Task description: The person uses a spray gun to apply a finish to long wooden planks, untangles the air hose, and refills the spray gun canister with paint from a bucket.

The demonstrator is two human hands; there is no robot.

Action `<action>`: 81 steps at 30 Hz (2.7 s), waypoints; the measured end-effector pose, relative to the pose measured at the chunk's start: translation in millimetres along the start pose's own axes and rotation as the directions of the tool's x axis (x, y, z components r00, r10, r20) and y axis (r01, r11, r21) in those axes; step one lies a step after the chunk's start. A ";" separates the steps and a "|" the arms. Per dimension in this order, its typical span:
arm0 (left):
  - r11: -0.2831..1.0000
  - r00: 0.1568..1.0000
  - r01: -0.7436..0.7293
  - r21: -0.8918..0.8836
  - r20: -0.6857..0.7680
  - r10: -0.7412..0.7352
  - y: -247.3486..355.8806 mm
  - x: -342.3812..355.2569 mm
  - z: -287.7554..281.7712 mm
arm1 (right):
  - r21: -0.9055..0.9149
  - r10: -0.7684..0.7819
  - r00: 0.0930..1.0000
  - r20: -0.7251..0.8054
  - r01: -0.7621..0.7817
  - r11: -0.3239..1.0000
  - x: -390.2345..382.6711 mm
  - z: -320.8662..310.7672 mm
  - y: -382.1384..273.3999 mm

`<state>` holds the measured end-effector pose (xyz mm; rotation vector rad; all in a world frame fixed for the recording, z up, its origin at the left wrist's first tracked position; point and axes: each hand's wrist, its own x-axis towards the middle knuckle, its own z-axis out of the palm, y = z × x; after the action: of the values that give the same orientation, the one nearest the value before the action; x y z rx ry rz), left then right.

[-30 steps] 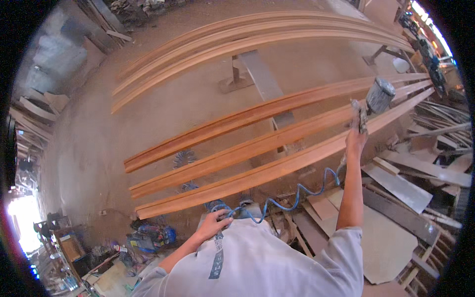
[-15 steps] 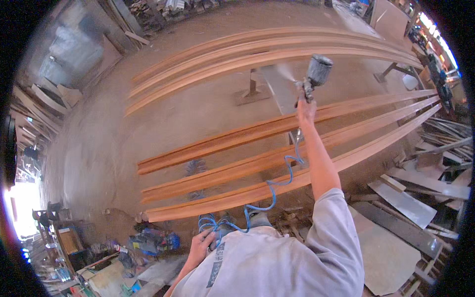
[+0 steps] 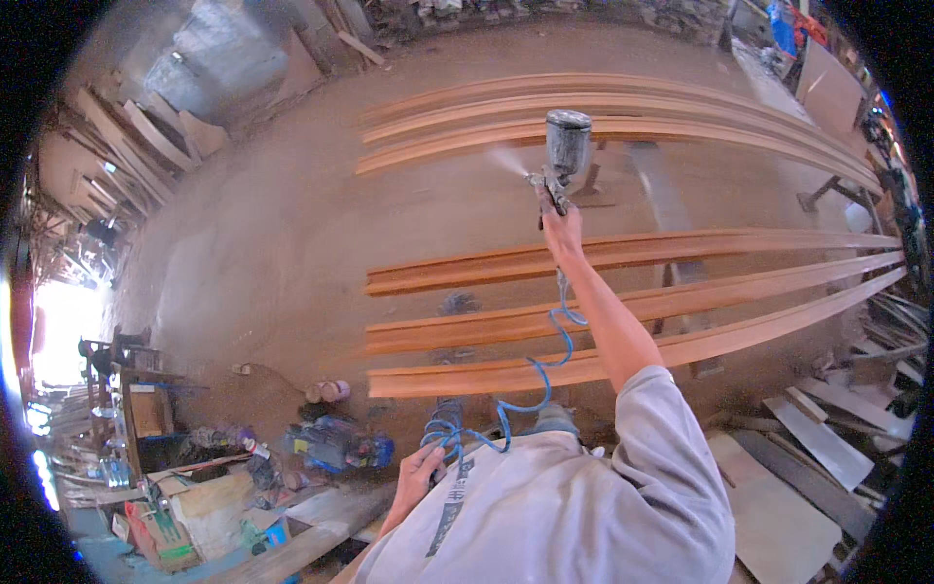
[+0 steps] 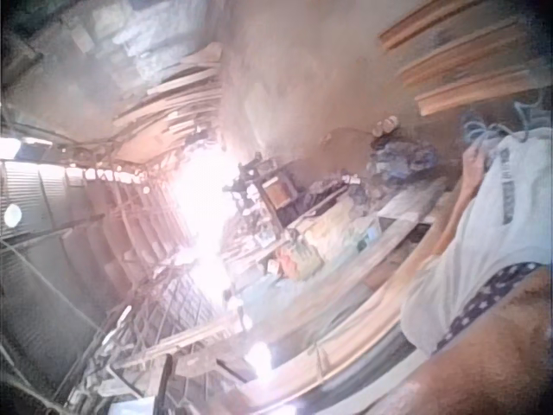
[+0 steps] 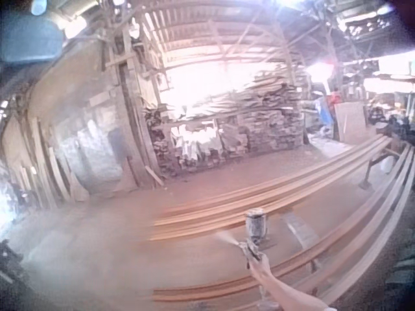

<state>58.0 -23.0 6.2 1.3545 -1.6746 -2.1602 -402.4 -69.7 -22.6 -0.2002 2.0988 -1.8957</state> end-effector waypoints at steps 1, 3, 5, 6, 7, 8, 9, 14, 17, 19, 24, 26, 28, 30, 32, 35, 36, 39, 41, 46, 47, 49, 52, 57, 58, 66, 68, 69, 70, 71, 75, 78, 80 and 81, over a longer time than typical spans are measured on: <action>1.000 1.000 -0.007 -0.006 -0.022 0.006 -4.2 -1.3 -7.9 | -0.033 -0.023 1.000 0.015 0.024 0.999 -4.6 16.9 0.8; 0.999 0.999 -0.010 -0.046 -0.053 0.007 -14.1 -4.6 -21.8 | -0.101 -0.069 0.996 0.048 0.074 0.992 -8.6 51.0 8.6; 0.996 0.998 -0.003 -0.090 -0.058 -0.003 -23.7 -8.1 -32.3 | -0.077 -0.096 0.992 0.085 0.102 0.992 -6.3 86.8 24.9; 0.993 0.998 0.004 -0.118 -0.063 -0.012 -28.5 -10.2 -35.9 | -0.069 -0.107 0.988 0.110 0.115 0.991 -13.8 102.8 21.2; 0.990 0.996 -0.002 -0.143 -0.084 -0.010 -31.9 -12.2 -38.8 | -0.111 -0.086 0.987 0.134 0.101 0.989 -26.0 114.8 14.6; 0.988 0.994 0.002 -0.155 -0.107 -0.019 -33.4 -14.1 -41.5 | -0.091 -0.110 0.982 0.153 0.125 0.988 -31.8 133.1 15.7; 0.985 0.992 0.005 -0.170 -0.125 -0.027 -34.6 -15.5 -41.7 | -0.076 -0.137 0.976 0.169 0.152 0.986 -39.1 147.3 13.1; 0.986 0.988 -0.014 -0.169 -0.157 -0.012 -31.9 -17.9 -43.6 | 0.010 -0.023 0.938 0.346 0.021 1.000 -67.7 188.1 -12.0; 0.984 0.988 -0.033 -0.177 -0.153 0.006 -30.2 -17.9 -44.2 | -0.044 -0.005 0.934 0.357 0.022 0.999 -61.9 201.0 -24.6; 0.981 0.991 -0.026 -0.191 -0.136 0.000 -30.7 -13.8 -42.7 | -0.049 -0.082 0.951 0.298 0.101 0.994 -46.9 199.9 -28.4; 0.994 0.994 -0.034 -0.106 -0.106 0.023 -33.0 2.5 -21.4 | -0.201 -0.027 0.978 0.206 0.069 0.977 -8.4 148.2 -36.3; 0.998 0.997 -0.029 -0.061 -0.072 0.025 -26.2 12.7 -6.2 | -0.167 -0.067 0.988 0.136 0.090 0.982 21.0 114.1 -26.0; 1.000 0.999 -0.022 -0.020 -0.042 0.021 -19.9 24.3 11.9 | -0.178 -0.103 0.992 0.076 0.115 0.977 53.4 76.2 -14.7; 1.000 1.000 -0.015 -0.010 -0.010 0.015 -13.2 34.2 30.0 | -0.230 -0.128 0.991 0.042 0.134 0.964 76.6 40.1 -12.5; 1.000 1.000 -0.010 -0.005 0.020 0.010 -3.2 42.3 51.3 | -0.208 -0.207 0.975 -0.078 0.187 0.960 83.5 5.5 -15.9; 1.000 0.996 0.009 0.029 0.092 -0.012 21.1 47.6 91.1 | -0.216 -0.144 0.984 -0.101 0.119 0.969 115.1 -61.7 -17.2; 0.998 0.992 0.022 0.064 0.121 -0.029 27.0 50.4 104.3 | -0.223 -0.091 0.992 -0.088 0.069 0.972 131.8 -92.0 -12.8; 0.990 0.986 0.036 0.138 0.157 -0.058 41.1 54.0 133.0 | -0.214 -0.169 0.956 -0.239 0.118 0.970 177.6 -162.9 9.6; 0.984 0.986 0.027 0.174 0.160 -0.055 45.1 55.5 148.4 | -0.294 -0.238 0.910 -0.340 0.137 0.946 192.4 -197.5 9.0; 0.964 0.985 0.050 0.262 0.144 -0.090 63.3 57.7 178.6 | -0.142 -0.080 0.910 -0.407 0.023 0.990 206.9 -284.1 -16.3; 0.959 0.985 0.043 0.280 0.150 -0.087 66.9 58.2 183.4 | -0.130 -0.039 0.902 -0.430 -0.019 0.991 201.9 -295.7 -31.8; 0.950 0.981 0.018 0.313 0.176 -0.077 71.9 61.0 191.5 | -0.115 -0.106 0.876 -0.470 0.058 0.992 219.1 -331.7 -23.8; 0.926 0.984 -0.003 0.377 0.164 -0.064 64.0 65.9 193.8 | -0.128 -0.146 0.830 -0.538 0.091 0.988 248.6 -375.8 -13.4; 0.926 0.980 0.102 0.364 0.121 -0.156 70.5 62.2 198.4 | -0.289 -0.117 0.731 -0.673 -0.114 0.951 270.2 -422.8 -18.6; 0.931 0.982 0.103 0.351 0.113 -0.152 69.8 60.4 197.7 | -0.307 -0.163 0.685 -0.710 -0.092 0.947 273.2 -424.1 -21.5; 0.963 0.987 0.099 0.251 0.102 -0.128 59.9 56.7 183.9 | -0.357 -0.108 0.716 -0.689 -0.206 0.911 341.3 -397.1 4.0; 0.973 0.992 0.110 0.203 0.040 -0.121 57.5 43.7 176.9 | -0.174 0.147 0.861 -0.486 -0.261 0.950 302.7 -316.9 -28.6; 0.980 0.993 0.093 0.178 0.058 -0.104 56.2 43.6 173.2 | -0.172 0.095 0.864 -0.494 -0.204 0.964 302.6 -311.1 -28.1; 0.986 0.994 0.080 0.149 0.067 -0.090 53.7 42.9 169.1 | -0.172 0.045 0.869 -0.493 -0.148 0.974 303.6 -294.4 -24.5; 0.987 0.995 0.063 0.147 0.063 -0.073 49.6 42.7 164.3 | -0.159 0.054 0.879 -0.473 -0.145 0.977 303.6 -283.7 -22.7; 0.987 0.999 0.015 0.163 0.047 -0.023 34.3 40.4 139.2 | -0.187 0.031 0.903 -0.428 -0.122 0.975 299.8 -226.0 -11.8; 0.985 0.998 0.058 0.161 -0.011 -0.057 28.5 35.4 111.4 | -0.135 -0.095 0.927 -0.363 0.049 0.990 272.6 -152.9 -3.6; 0.984 0.994 0.100 0.147 -0.049 -0.093 29.2 26.0 89.6 | -0.084 -0.052 0.954 -0.295 0.028 0.996 225.9 -95.8 -22.6; 0.984 0.994 0.109 0.142 -0.042 -0.104 32.3 25.3 80.1 | -0.065 -0.040 0.959 -0.281 0.023 0.998 207.7 -76.5 -31.9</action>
<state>-25.1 9.3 18.4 1.5431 -1.8167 -2.0919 -625.7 -64.2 -12.1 0.0270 2.3513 -1.9793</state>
